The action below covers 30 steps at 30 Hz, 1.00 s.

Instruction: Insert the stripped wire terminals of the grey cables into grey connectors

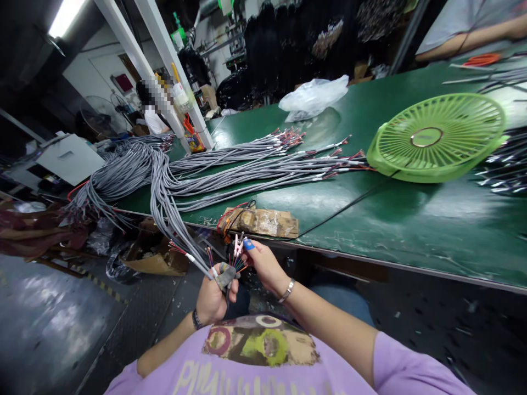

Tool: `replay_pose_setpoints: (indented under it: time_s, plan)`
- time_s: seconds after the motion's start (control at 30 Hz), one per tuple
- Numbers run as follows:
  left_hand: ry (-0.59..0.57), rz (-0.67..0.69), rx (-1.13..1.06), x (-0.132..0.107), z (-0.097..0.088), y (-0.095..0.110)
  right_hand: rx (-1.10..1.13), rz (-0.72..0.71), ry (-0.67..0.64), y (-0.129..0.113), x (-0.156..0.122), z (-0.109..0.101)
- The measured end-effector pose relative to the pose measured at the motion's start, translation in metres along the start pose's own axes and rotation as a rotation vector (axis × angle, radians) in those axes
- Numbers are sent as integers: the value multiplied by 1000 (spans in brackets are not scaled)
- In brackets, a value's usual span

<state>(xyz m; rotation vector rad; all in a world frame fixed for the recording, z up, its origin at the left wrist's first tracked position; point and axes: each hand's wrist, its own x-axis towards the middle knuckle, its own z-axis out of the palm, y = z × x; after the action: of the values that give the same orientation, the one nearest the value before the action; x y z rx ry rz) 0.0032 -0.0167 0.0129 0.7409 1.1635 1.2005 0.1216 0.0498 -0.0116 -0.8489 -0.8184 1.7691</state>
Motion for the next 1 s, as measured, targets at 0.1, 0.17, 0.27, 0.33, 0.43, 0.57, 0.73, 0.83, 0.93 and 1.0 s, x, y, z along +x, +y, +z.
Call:
replay_pose_setpoints:
  time_s: [0.1, 0.17, 0.27, 0.33, 0.43, 0.57, 0.73, 0.83, 0.93, 1.0]
  plan:
    - [-7, -3, 0, 3, 0, 1, -19, -13, -3, 1, 2, 2]
    - [-7, -11, 2, 4, 0, 1, 103, 76, -52, 2, 5, 3]
    - [3, -25, -1, 6, 0, -1, 253, 166, -72, 2, 9, 7]
    - [1, -30, -1, 7, 0, -3, 296, 177, -53, 2, 10, 8]
    - [0, -37, -4, 9, 0, -5, 316, 181, -30, 2, 11, 9]
    - [0, -44, -21, 7, 0, -6, 348, 218, -28, 2, 8, 7]
    - [15, 0, 16, -2, -2, -6, 393, 322, -95, -1, 3, 3]
    - [40, 38, 26, -4, -1, -7, 359, 284, -102, -3, 1, 3]
    - [59, 59, 14, -4, 1, -7, 279, 163, -119, -3, 1, 3]
    - [67, 69, 3, -2, 3, -7, 243, 129, -134, -2, 1, 2]
